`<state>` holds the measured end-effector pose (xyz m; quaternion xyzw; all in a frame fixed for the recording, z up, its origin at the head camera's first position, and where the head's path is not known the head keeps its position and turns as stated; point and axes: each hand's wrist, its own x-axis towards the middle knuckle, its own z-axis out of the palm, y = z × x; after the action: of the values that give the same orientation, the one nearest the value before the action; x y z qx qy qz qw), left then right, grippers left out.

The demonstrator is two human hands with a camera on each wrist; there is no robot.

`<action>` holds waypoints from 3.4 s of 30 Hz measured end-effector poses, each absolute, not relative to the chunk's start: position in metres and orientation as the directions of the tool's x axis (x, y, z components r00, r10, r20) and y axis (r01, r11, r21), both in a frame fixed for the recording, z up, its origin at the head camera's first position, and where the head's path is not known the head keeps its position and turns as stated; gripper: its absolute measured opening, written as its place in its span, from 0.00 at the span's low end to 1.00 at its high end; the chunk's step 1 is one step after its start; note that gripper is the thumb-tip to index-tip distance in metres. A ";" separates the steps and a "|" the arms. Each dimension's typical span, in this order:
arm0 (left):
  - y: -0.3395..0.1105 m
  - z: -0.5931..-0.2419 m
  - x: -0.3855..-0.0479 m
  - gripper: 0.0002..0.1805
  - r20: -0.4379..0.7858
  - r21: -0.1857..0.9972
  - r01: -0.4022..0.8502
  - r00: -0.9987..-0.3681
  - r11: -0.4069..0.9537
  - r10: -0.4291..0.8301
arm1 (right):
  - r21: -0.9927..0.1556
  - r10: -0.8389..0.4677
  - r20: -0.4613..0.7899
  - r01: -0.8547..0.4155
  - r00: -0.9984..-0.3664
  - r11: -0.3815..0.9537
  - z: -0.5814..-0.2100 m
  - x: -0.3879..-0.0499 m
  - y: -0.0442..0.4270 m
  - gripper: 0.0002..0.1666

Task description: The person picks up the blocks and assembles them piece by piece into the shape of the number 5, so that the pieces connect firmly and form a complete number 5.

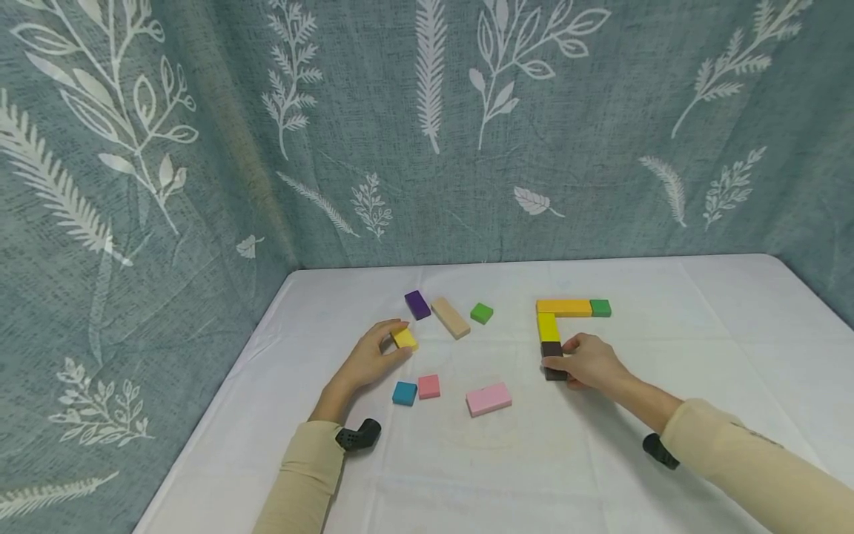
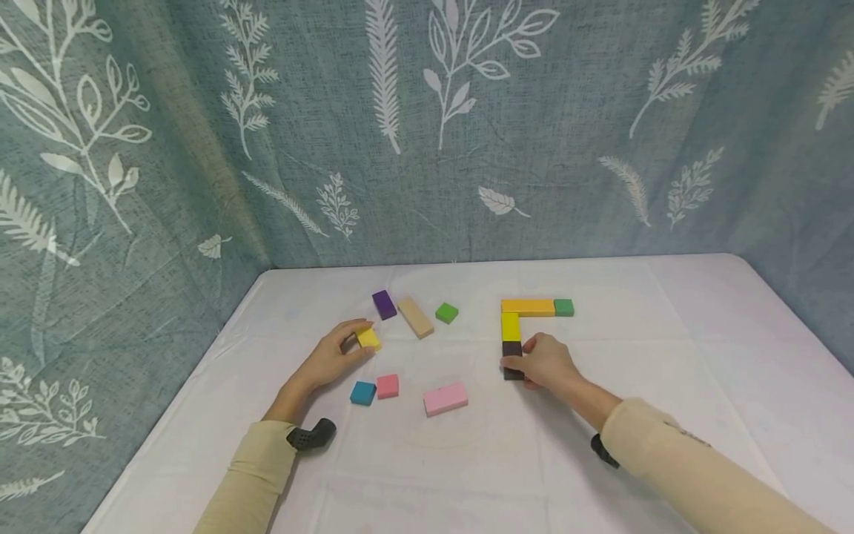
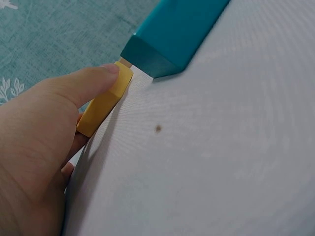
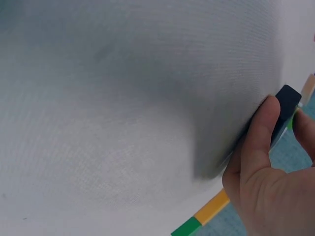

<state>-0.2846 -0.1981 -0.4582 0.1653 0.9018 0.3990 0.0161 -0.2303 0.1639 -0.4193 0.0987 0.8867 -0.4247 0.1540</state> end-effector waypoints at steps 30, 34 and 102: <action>-0.199 -0.459 -0.283 0.27 0.106 0.721 0.290 -0.944 0.629 0.312 | -0.911 -0.145 -0.374 0.334 -0.916 0.243 -0.387 -0.277 0.180 0.36; -0.199 -0.458 -0.283 0.27 0.105 0.722 0.289 -0.944 0.629 0.313 | -0.925 -0.176 -0.359 0.325 -0.917 0.197 -0.389 -0.282 0.170 0.35; -0.199 -0.461 -0.284 0.27 0.119 0.710 0.291 -0.947 0.641 0.298 | -0.826 -0.063 -0.046 0.002 -0.997 0.564 -0.430 -0.303 0.014 0.35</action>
<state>-0.2839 -0.1994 -0.4611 0.1625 0.9058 0.3912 0.0044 -0.3028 0.0139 -0.4305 -0.0174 0.8836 -0.4667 0.0351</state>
